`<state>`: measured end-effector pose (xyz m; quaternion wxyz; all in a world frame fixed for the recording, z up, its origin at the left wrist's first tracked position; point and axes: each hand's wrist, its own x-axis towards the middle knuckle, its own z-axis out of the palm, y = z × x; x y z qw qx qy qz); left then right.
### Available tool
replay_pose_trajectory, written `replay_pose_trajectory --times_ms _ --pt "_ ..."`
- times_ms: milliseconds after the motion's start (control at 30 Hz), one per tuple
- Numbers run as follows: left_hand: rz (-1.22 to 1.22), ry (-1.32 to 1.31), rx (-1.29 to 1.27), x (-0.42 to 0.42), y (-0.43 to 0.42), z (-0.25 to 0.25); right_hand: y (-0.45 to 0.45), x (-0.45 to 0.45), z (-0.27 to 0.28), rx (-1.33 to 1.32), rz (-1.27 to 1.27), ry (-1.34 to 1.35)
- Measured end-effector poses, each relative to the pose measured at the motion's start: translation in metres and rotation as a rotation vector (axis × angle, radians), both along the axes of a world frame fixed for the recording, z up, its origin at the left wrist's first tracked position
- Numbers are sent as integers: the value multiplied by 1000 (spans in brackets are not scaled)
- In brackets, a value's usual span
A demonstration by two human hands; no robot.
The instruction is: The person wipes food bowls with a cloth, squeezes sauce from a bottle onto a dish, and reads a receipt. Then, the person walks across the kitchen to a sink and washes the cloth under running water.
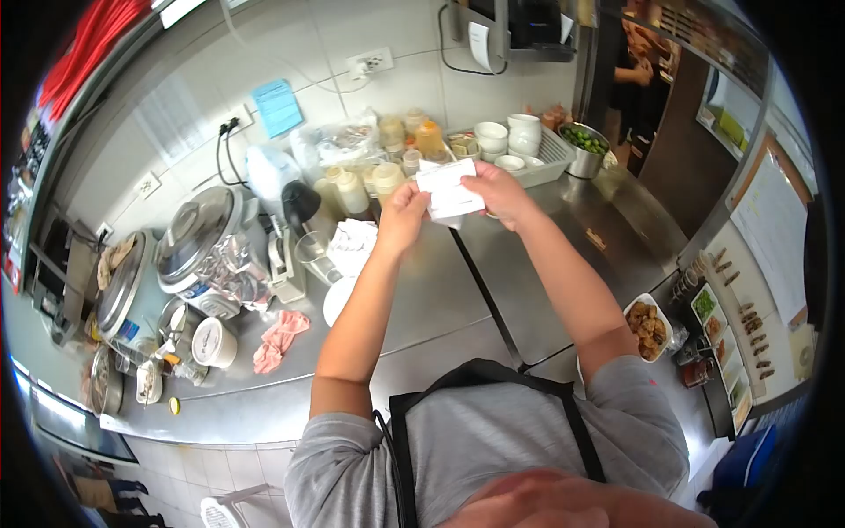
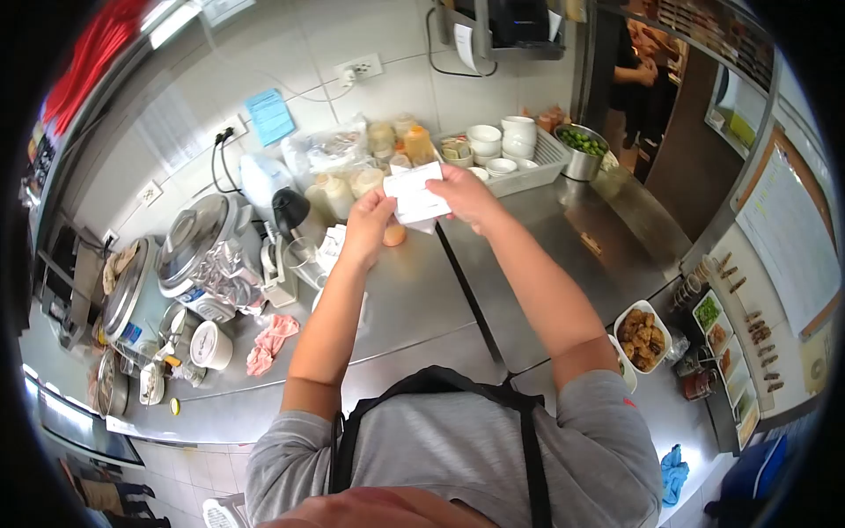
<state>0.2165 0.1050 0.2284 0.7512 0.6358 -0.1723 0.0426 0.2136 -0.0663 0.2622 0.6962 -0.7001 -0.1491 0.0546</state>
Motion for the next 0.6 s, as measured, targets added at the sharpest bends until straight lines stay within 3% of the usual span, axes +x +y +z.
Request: replay_pose_trajectory --times_ms 100,333,600 --pt "-59 227 -18 -25 46 -2 42 -12 12 -52 138 -47" --pt "-152 264 -167 -63 137 23 113 -40 52 -58 537 -41" --pt "-288 418 -173 -94 201 39 171 -59 45 -249 662 -12"
